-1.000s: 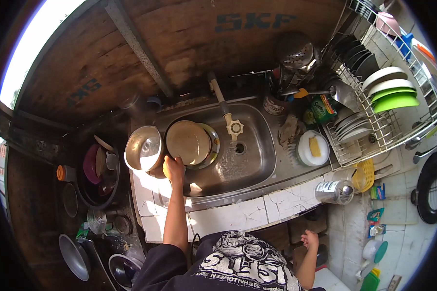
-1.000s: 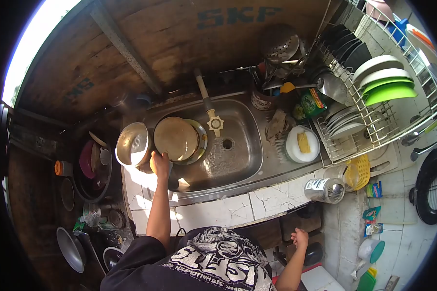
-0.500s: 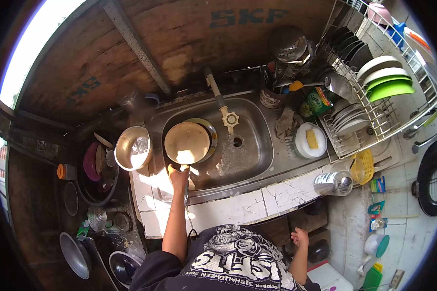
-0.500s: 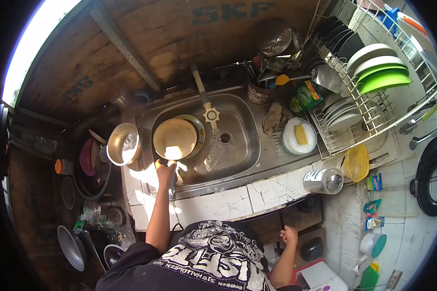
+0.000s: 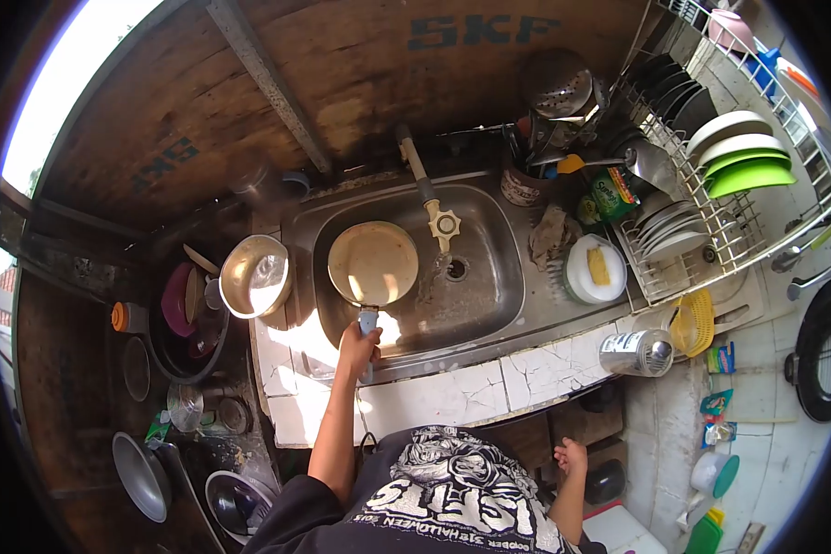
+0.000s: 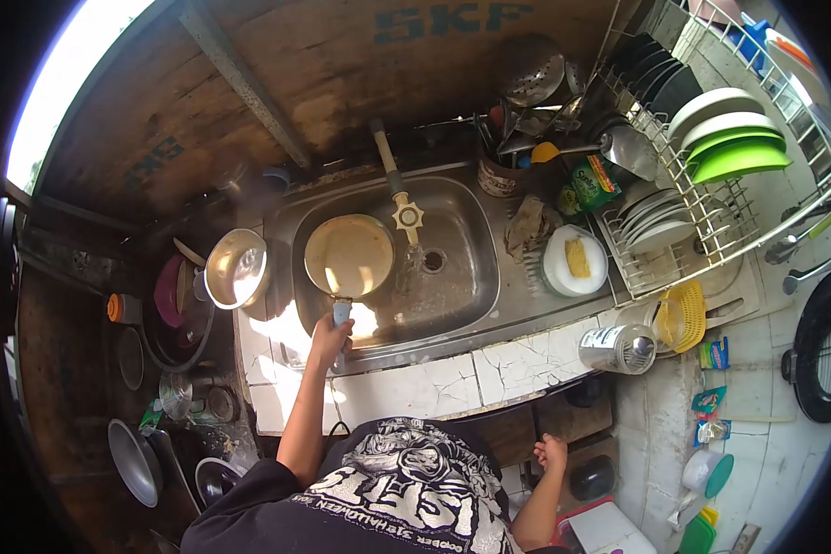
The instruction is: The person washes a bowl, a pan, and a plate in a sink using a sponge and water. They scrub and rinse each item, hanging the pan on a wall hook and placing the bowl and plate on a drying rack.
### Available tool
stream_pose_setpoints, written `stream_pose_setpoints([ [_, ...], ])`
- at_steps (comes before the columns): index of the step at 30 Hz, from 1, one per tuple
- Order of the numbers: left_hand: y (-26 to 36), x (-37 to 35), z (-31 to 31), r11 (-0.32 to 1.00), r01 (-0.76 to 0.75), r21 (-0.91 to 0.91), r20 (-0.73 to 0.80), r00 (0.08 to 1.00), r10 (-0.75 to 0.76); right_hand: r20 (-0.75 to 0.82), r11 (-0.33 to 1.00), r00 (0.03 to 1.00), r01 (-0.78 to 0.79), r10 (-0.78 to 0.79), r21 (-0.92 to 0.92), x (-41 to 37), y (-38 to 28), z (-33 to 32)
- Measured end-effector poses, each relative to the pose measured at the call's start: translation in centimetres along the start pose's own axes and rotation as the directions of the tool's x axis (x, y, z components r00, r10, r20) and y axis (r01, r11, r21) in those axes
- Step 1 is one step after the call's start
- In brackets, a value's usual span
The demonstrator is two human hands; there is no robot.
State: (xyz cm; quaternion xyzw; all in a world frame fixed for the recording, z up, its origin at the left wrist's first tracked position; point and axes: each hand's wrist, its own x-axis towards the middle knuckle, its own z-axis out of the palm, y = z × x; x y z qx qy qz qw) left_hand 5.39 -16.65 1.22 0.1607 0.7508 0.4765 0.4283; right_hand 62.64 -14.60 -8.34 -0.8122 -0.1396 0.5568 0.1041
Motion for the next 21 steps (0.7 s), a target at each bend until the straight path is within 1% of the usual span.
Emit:
stream_pose_setpoints([
  [1, 1.1, -0.7, 0.3, 0.999, -0.024, 0.027, 0.021, 0.999, 0.024, -0.003, 1.0, 1.0, -0.002, 0.002, -0.007, -0.1, 0.0, 0.0],
  [4, 3.7, -1.5, 1.1, 1.0, 0.016, 0.02, 0.145, 0.989, -0.018, 0.004, 1.0, 1.0, -0.005, 0.005, -0.03, 0.0, -0.7, 0.2],
  [5, 3.5, -0.9, 1.3, 0.999, 0.031, 0.026, 0.221, 0.975, -0.036, 0.012, 0.999, 1.0, -0.002, 0.002, -0.037, 0.0, -1.1, 0.2],
  [8, 6.0, -1.4, 3.4, 0.997, -0.063, 0.049, 0.307, 0.951, 0.045, 0.014, 0.999, 0.999, 0.036, -0.036, -0.012, 0.0, -1.9, 0.2],
  [9, 6.6, -1.4, 4.1, 0.983, -0.113, 0.147, 0.303, 0.951, 0.064, 0.009, 0.999, 0.999, 0.052, -0.052, 0.003, -0.3, -2.2, 0.1],
  [12, 6.5, -0.4, 5.3, 0.952, -0.191, 0.237, 0.373, 0.923, 0.092, -0.004, 0.994, 0.994, 0.111, -0.111, -0.011, -1.6, -2.8, 0.1],
  [13, 7.6, -1.1, 5.6, 0.94, -0.243, 0.238, 0.377, 0.915, 0.142, -0.01, 0.99, 0.99, 0.138, -0.138, -0.04, -2.5, -3.0, 0.2],
  [15, 6.6, -0.4, 5.9, 0.875, -0.316, 0.368, 0.368, 0.913, 0.175, -0.019, 0.976, 0.981, 0.19, -0.193, -0.103, -4.3, -3.8, 0.5],
  [17, 5.3, 0.3, 6.1, 0.795, -0.363, 0.487, 0.347, 0.915, 0.205, 0.059, 0.957, 0.974, 0.225, -0.217, -0.184, -5.9, -5.1, 0.7],
  [18, 4.7, 0.6, 6.2, 0.743, -0.451, 0.495, 0.339, 0.887, 0.313, 0.1, 0.944, 0.969, 0.244, -0.227, -0.221, -6.8, -5.9, 1.0],
  [20, 3.9, 0.9, 6.6, 0.611, -0.608, 0.507, 0.327, 0.791, 0.517, 0.227, 0.91, 0.95, 0.279, -0.215, -0.308, -9.6, -8.5, 2.2],
  [21, 4.2, 0.7, 6.8, 0.608, -0.592, 0.529, 0.309, 0.802, 0.512, 0.284, 0.889, 0.936, 0.3, -0.206, -0.347, -11.2, -10.1, 2.8],
])
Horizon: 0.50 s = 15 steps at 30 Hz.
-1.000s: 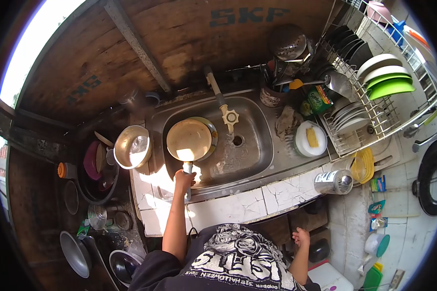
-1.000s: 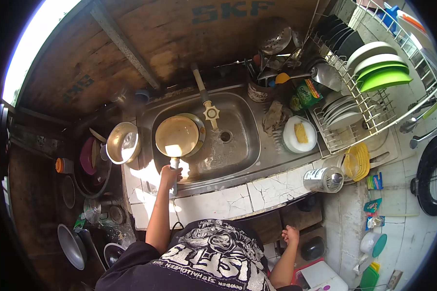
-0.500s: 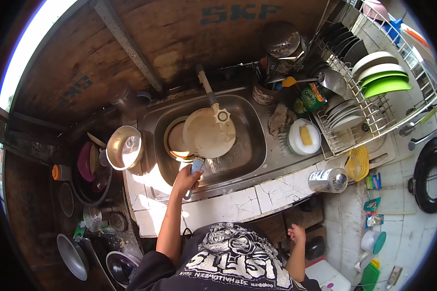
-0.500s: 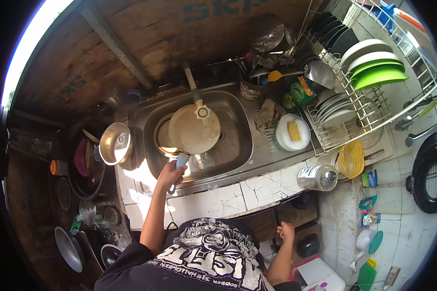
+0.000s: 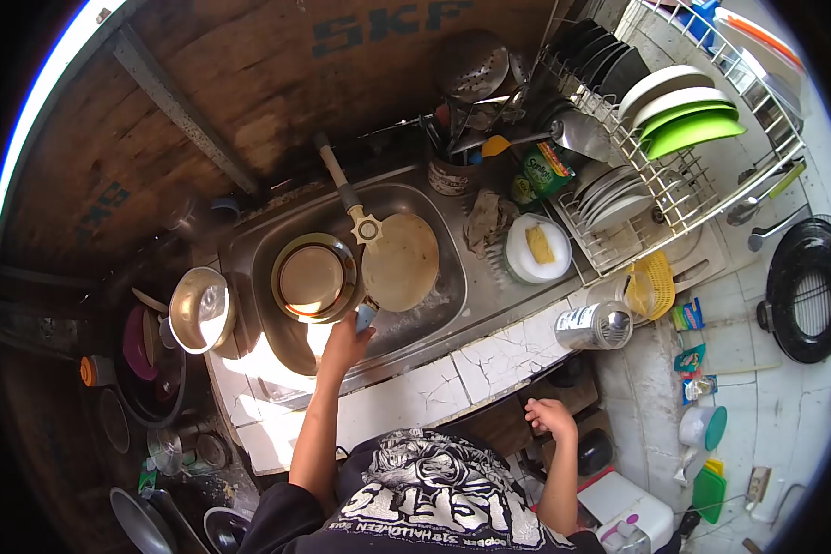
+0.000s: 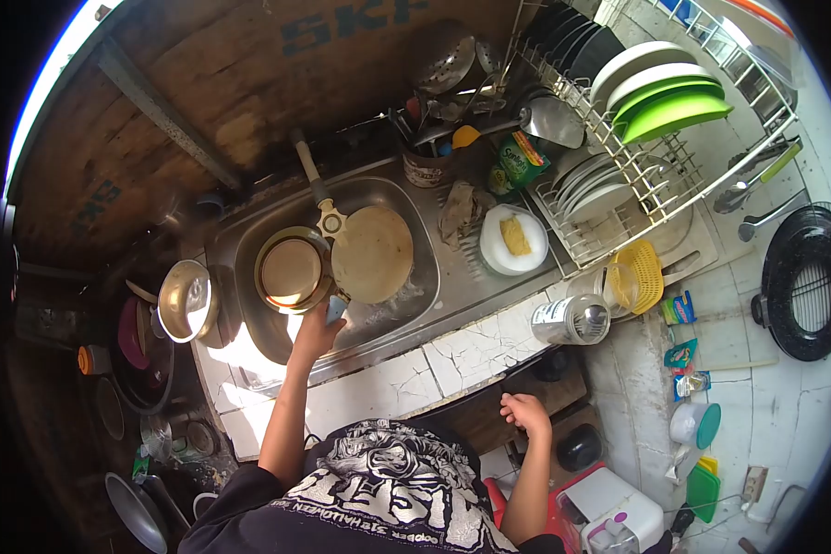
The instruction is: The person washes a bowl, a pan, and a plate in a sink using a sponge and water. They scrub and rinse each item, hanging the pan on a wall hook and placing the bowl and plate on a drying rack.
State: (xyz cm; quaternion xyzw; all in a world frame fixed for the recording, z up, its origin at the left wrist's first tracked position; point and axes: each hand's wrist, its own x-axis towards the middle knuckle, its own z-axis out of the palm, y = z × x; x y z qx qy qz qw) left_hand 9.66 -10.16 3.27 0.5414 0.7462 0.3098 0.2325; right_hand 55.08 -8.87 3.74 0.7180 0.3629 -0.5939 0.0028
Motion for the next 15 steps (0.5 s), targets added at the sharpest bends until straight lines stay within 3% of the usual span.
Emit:
stream_pose_setpoints([
  [3, 1.5, 0.3, -1.4, 0.991, 0.132, 0.034, 0.047, 0.99, -0.134, 0.076, 0.957, 0.956, 0.288, -0.284, -0.04, -2.7, -7.4, 0.5],
  [5, 2.0, 0.2, -1.9, 0.958, 0.254, 0.132, 0.063, 0.963, -0.263, -0.047, 0.867, 0.866, 0.498, -0.497, 0.012, -2.7, -12.2, 0.8],
  [8, 1.2, -0.6, -2.2, 0.954, 0.253, 0.159, -0.018, 0.967, -0.254, -0.237, 0.717, 0.701, 0.696, -0.672, 0.027, -0.6, -19.5, -0.1],
  [10, -1.3, -1.4, -2.0, 0.965, 0.236, 0.11, -0.023, 0.972, -0.235, -0.422, 0.645, 0.513, 0.711, -0.748, -0.28, 4.4, -22.9, -1.2],
  [11, -2.0, -1.4, -2.0, 0.97, 0.229, 0.082, -0.033, 0.973, -0.227, -0.421, 0.608, 0.453, 0.692, -0.786, -0.39, 4.4, -25.2, -1.6],
  [12, -0.3, -1.5, -3.3, 0.93, 0.362, -0.068, 0.023, 0.932, -0.362, -0.409, 0.567, 0.396, 0.631, -0.822, -0.529, 8.1, -26.1, -2.6],
  [14, -0.1, -2.3, -4.6, 0.863, 0.46, -0.209, 0.061, 0.887, -0.458, -0.367, 0.505, 0.354, 0.484, -0.86, -0.715, 12.7, -27.5, -3.3],
  [15, 0.0, -2.8, -5.1, 0.818, 0.504, -0.278, 0.086, 0.861, -0.501, -0.346, 0.501, 0.39, 0.43, -0.853, -0.751, 13.1, -28.1, -3.3],
])
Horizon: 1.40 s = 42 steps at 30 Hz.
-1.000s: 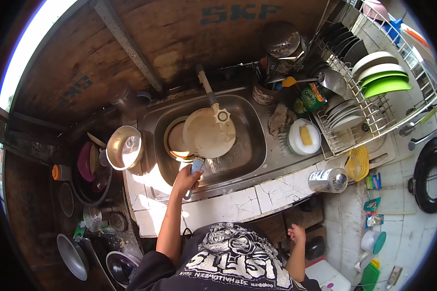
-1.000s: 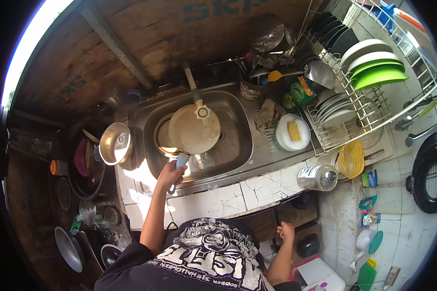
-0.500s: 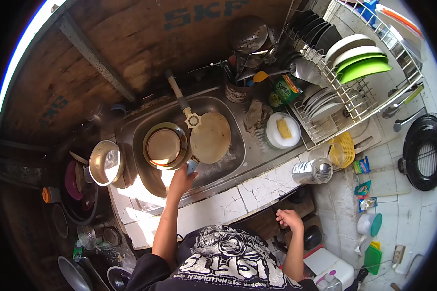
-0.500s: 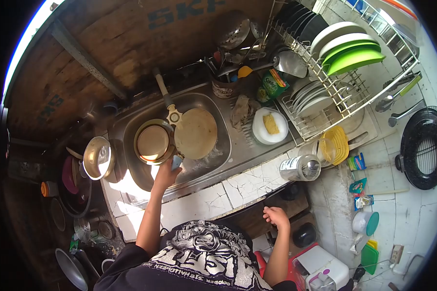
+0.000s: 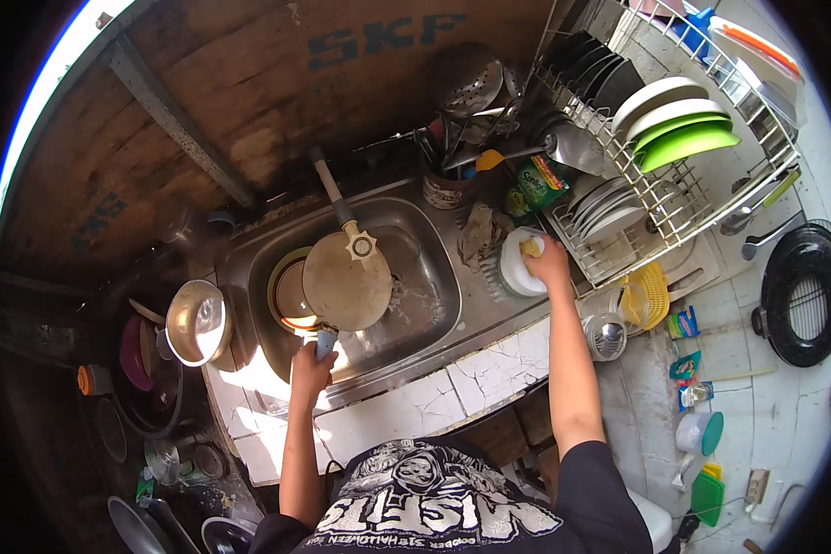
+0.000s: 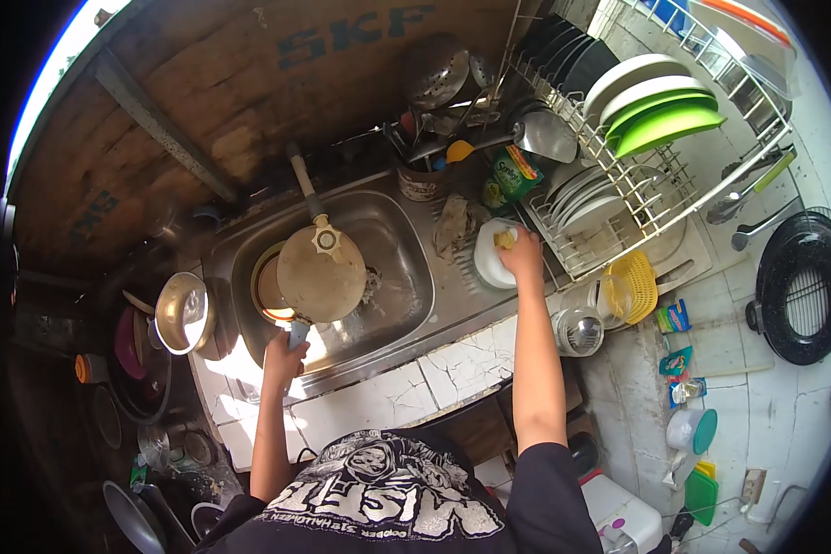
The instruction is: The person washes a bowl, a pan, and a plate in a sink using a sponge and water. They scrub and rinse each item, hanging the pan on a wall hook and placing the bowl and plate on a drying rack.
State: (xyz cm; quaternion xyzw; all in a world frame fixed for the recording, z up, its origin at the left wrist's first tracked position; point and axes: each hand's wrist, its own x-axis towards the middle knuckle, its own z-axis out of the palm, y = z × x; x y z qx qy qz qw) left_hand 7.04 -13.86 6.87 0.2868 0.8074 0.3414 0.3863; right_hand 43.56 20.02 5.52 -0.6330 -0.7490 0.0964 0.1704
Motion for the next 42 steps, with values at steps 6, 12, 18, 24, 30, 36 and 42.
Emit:
stream_pose_setpoints([
  [6, -1.6, -2.5, -2.5, 0.948, 0.122, -0.294, -0.027, 0.99, -0.136, 0.344, 0.98, 0.919, -0.161, 0.191, -0.116, 2.2, -0.3, 2.6],
  [12, -1.0, -5.7, -6.0, 0.959, 0.169, -0.227, -0.148, 0.967, -0.205, 0.197, 0.972, 0.957, -0.229, 0.215, 0.055, 1.7, -0.4, 1.7],
  [18, 0.1, -8.2, -8.9, 0.946, 0.018, -0.323, -0.178, 0.981, -0.079, 0.556, -0.122, 0.819, -0.543, 0.14, 0.831, 2.7, 3.7, 2.9],
  [24, -0.2, -8.9, -9.5, 0.953, -0.156, 0.259, -0.448, 0.855, 0.262, 0.652, -0.14, 0.736, -0.637, 0.181, 0.758, 4.5, 8.7, 6.6],
  [30, 0.6, -9.1, -9.1, 0.851, -0.169, 0.497, -0.546, 0.702, 0.458, 0.64, -0.247, 0.715, -0.59, 0.282, 0.769, 2.6, 5.5, 4.3],
  [36, 0.5, -9.2, -9.1, 0.955, -0.249, 0.162, -0.463, 0.836, 0.296, 0.54, -0.113, 0.803, -0.529, 0.254, 0.841, 2.6, 7.2, 4.9],
  [42, 0.8, -10.1, -9.0, 0.935, -0.226, -0.275, -0.401, 0.91, 0.102, 0.511, 0.04, 0.726, -0.592, 0.46, 0.805, 3.1, 4.2, 2.7],
])
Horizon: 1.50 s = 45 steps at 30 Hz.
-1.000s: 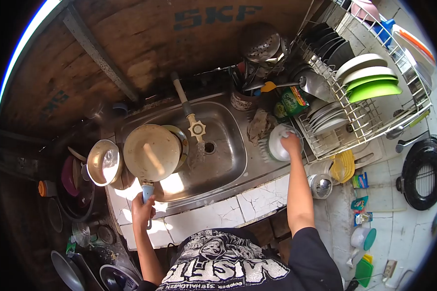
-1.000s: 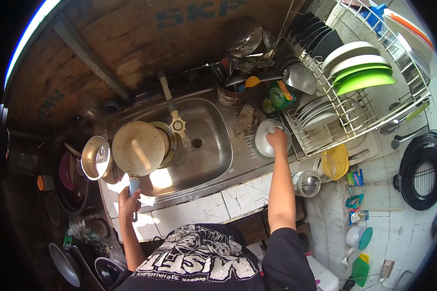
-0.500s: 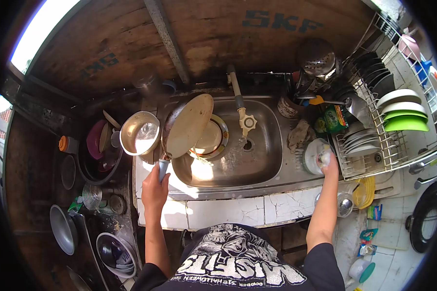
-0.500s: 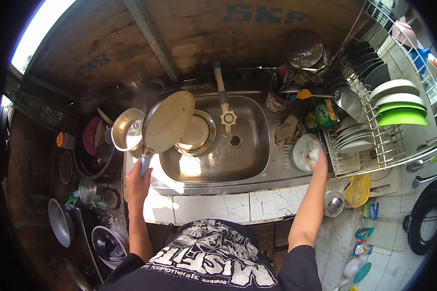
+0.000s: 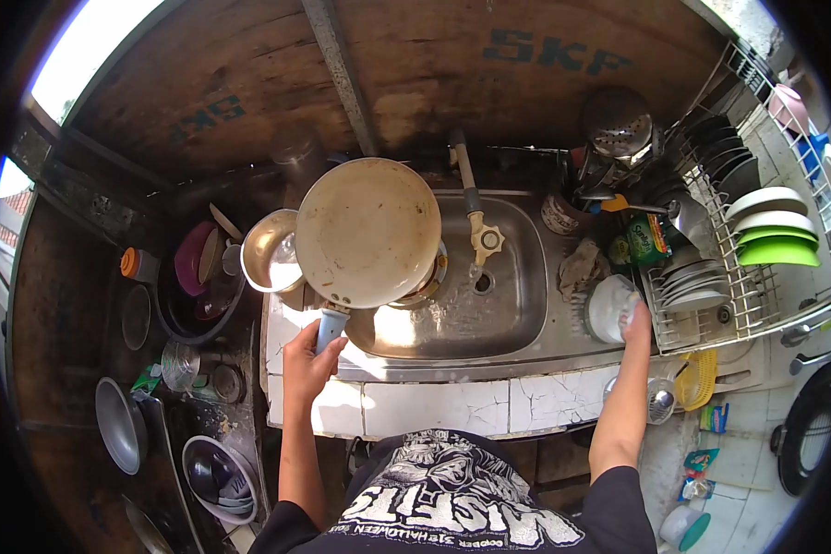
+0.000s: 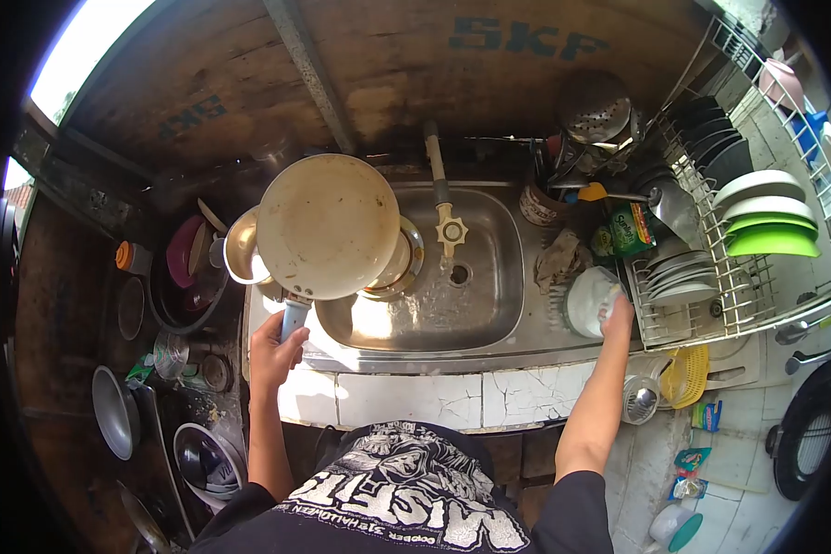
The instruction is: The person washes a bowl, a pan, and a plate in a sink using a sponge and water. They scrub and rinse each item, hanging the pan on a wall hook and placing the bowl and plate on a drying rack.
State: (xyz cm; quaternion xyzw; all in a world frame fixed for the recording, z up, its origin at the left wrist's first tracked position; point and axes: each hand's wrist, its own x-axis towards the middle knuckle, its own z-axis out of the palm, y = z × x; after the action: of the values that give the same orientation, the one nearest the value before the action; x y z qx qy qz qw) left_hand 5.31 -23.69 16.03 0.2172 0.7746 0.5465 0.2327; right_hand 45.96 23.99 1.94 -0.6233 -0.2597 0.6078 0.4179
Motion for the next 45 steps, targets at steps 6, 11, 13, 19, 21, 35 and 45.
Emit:
stream_pose_setpoints([
  [6, 0.9, -0.5, -0.7, 0.961, 0.108, -0.254, 0.058, 0.994, -0.097, -0.079, 0.999, 0.996, -0.041, 0.039, -0.026, -0.3, -0.7, 0.8],
  [11, 1.0, -0.8, -0.9, 0.926, 0.163, -0.342, 0.122, 0.984, -0.129, 0.217, 0.997, 0.976, -0.049, 0.034, 0.067, 0.7, -0.5, -0.4],
  [13, 0.8, -0.9, -0.7, 0.91, 0.192, -0.367, 0.156, 0.977, -0.144, 0.312, 0.998, 0.95, 0.005, -0.022, 0.057, -3.4, -2.1, 1.3],
  [19, 1.3, -2.2, 0.5, 0.917, 0.239, -0.32, 0.239, 0.957, -0.166, 0.657, 0.972, 0.718, 0.199, -0.23, 0.122, -19.6, -7.5, 8.0],
  [21, 1.4, -3.1, 1.0, 0.928, 0.244, -0.281, 0.27, 0.948, -0.167, 0.75, 0.918, 0.588, 0.392, -0.304, 0.064, -25.3, -7.4, 12.3],
  [35, 0.9, -10.3, 1.0, 0.92, 0.316, -0.23, 0.356, 0.907, -0.223, 0.877, -0.306, -0.389, 0.903, -0.282, 0.302, -35.1, 6.6, 23.7],
  [45, 0.1, -7.7, -0.4, 0.926, 0.336, -0.172, 0.474, 0.852, -0.222, 0.922, -0.42, -0.197, 0.907, -0.332, 0.042, -34.7, 7.3, 24.7],
])
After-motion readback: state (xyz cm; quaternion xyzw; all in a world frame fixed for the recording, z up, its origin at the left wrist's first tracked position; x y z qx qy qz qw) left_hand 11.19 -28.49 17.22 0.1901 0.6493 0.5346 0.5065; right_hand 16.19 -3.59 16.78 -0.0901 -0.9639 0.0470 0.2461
